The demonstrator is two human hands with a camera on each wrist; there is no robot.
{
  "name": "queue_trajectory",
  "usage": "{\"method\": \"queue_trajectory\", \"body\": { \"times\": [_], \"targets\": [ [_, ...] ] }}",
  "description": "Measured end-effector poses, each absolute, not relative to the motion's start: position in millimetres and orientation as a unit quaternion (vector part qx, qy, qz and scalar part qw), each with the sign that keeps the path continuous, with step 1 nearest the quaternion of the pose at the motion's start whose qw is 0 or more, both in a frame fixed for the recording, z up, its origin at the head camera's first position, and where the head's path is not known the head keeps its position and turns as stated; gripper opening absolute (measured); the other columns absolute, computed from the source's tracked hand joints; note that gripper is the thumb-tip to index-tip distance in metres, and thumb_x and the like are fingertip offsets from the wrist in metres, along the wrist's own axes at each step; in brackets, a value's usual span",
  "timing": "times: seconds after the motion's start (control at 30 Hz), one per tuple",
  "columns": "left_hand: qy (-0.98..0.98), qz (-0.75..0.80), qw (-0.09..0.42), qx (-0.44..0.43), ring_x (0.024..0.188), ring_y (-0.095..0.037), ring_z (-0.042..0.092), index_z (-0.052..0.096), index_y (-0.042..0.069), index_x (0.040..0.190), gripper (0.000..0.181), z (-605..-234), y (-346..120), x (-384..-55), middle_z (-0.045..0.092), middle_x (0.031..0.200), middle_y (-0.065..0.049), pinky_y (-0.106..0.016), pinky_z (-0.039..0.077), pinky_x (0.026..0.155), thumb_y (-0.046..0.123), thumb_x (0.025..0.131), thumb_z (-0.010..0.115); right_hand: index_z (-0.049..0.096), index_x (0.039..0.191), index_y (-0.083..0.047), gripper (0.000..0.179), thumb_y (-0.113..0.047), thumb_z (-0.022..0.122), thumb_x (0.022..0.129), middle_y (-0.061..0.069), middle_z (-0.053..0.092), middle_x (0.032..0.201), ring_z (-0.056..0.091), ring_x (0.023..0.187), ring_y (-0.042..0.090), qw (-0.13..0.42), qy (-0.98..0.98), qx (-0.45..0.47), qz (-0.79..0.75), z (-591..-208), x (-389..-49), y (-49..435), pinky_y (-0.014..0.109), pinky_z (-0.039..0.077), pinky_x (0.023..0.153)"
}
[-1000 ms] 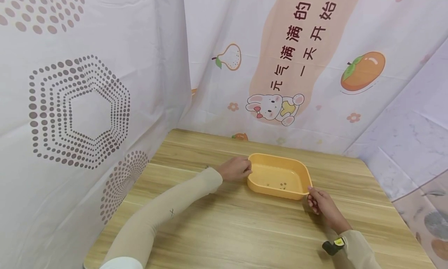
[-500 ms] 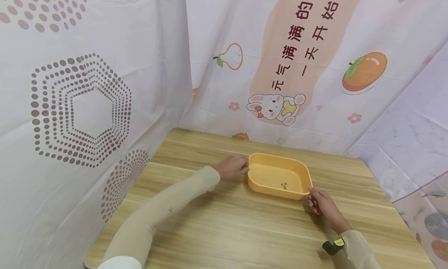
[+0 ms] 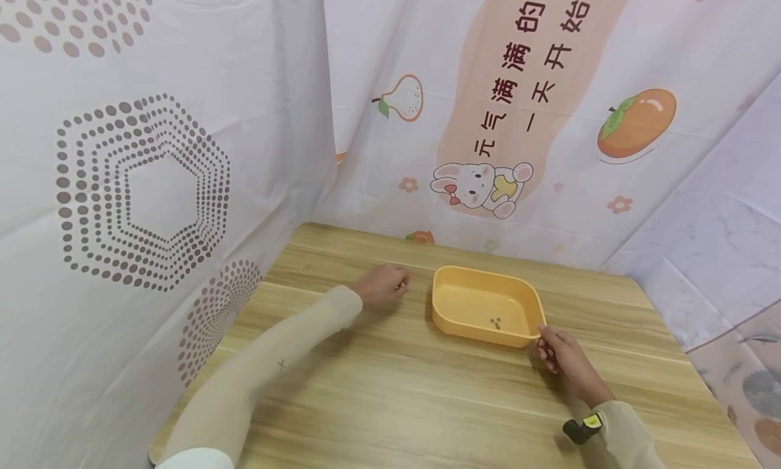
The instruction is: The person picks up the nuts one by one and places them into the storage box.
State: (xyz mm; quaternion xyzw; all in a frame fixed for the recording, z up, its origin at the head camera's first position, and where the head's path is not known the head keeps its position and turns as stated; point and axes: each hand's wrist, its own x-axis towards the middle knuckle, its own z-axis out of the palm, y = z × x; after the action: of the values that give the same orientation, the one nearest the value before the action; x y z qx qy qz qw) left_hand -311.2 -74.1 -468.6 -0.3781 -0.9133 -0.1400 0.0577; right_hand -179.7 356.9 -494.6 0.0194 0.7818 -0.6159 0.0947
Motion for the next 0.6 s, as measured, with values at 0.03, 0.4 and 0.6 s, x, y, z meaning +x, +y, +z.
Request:
{"method": "queue_trajectory", "body": {
  "times": [0.03,0.4,0.6],
  "targets": [
    [-0.915,-0.138,0.057,-0.374,0.078,-0.008,0.062,0.069,0.01,0.102,0.011,-469.0,-78.5,-311.9,0.069,0.094,0.001,-0.023,0.053,0.07,0.021,0.101,0.068,0.053,0.086,-0.006,0.048,-0.046,0.043,0.11,-0.002,0.053,0.067,0.044,0.052,0.009,0.095,0.782,0.019,-0.615,-494.5,-179.6,356.8,0.024,0.038,0.047],
    [-0.935,-0.103,0.06,-0.333,0.083,-0.013,0.065,0.069,0.008,0.103,0.014,-475.8,-122.2,-315.4,0.069,0.097,-0.001,-0.027,0.055,0.072,0.022,0.1,0.069,0.053,0.086,-0.005,0.049,-0.047,0.043,0.11,-0.002,0.052,0.068,0.044,0.052,0.009,0.092,0.785,0.023,-0.613,-494.9,-180.6,357.5,0.023,0.038,0.047],
    [-0.941,-0.083,0.053,-0.323,0.082,-0.016,0.066,0.07,0.005,0.102,0.014,-479.6,-140.7,-313.9,0.068,0.097,-0.004,-0.029,0.057,0.071,0.018,0.099,0.07,0.053,0.086,-0.006,0.049,-0.048,0.043,0.109,-0.002,0.053,0.068,0.044,0.053,0.009,0.095,0.783,0.023,-0.615,-497.0,-181.4,358.0,0.024,0.039,0.047]
  ]
}}
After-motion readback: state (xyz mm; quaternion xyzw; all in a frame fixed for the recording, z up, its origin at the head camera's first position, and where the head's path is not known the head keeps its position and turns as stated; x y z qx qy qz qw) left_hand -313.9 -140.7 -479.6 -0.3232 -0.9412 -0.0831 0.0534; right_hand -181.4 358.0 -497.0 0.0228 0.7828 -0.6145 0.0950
